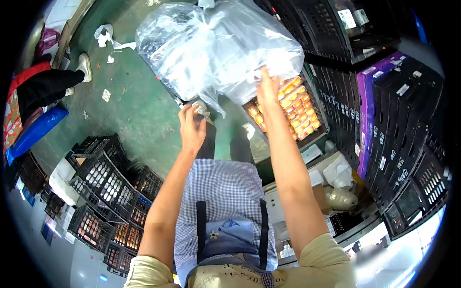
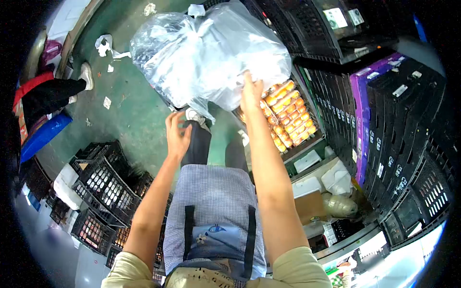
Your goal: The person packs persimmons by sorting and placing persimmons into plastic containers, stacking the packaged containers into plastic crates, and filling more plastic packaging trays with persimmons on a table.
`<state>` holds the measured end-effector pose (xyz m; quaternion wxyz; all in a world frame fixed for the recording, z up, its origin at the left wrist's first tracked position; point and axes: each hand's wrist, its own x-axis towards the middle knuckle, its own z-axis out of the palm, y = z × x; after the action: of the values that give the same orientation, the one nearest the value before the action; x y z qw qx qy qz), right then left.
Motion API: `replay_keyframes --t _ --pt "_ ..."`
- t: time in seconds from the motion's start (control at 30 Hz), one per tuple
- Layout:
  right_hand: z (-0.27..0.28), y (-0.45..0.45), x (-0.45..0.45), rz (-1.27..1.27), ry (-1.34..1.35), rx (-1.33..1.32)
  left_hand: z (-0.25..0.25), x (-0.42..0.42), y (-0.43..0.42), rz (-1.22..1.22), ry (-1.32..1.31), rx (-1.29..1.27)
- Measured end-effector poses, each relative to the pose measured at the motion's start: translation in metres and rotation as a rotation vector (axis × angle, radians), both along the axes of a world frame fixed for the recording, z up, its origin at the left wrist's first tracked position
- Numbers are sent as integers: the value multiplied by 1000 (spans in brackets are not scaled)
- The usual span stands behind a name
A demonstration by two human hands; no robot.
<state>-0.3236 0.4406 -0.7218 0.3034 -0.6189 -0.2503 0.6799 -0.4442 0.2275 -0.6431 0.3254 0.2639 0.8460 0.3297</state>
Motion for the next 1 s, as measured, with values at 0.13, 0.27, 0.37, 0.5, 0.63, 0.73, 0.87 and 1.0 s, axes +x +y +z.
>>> replay_keyframes --t 0.13,0.27,0.37,0.5,0.63,0.73,0.87,1.0 --pt "60 21 -17 -40 140 111 0 -32 -85 100 -124 -171" --pt "152 76 -102 83 313 344 -12 -54 -192 109 -107 -375" --pt "133 149 -192 261 494 520 -14 -62 -257 193 -125 -575" --pt "113 174 -277 105 327 370 -26 -46 -310 663 -387 -547" --pt "36 187 -262 417 -44 368 -7 -11 -311 758 -599 -529" --pt "-11 196 -238 768 -97 313 0 45 -320 909 -634 -557" --pt "-56 252 -234 1191 -647 301 14 103 -324 950 -656 -591" --pt "-9 241 -246 1456 -953 557 34 142 -316 1197 -829 -404"
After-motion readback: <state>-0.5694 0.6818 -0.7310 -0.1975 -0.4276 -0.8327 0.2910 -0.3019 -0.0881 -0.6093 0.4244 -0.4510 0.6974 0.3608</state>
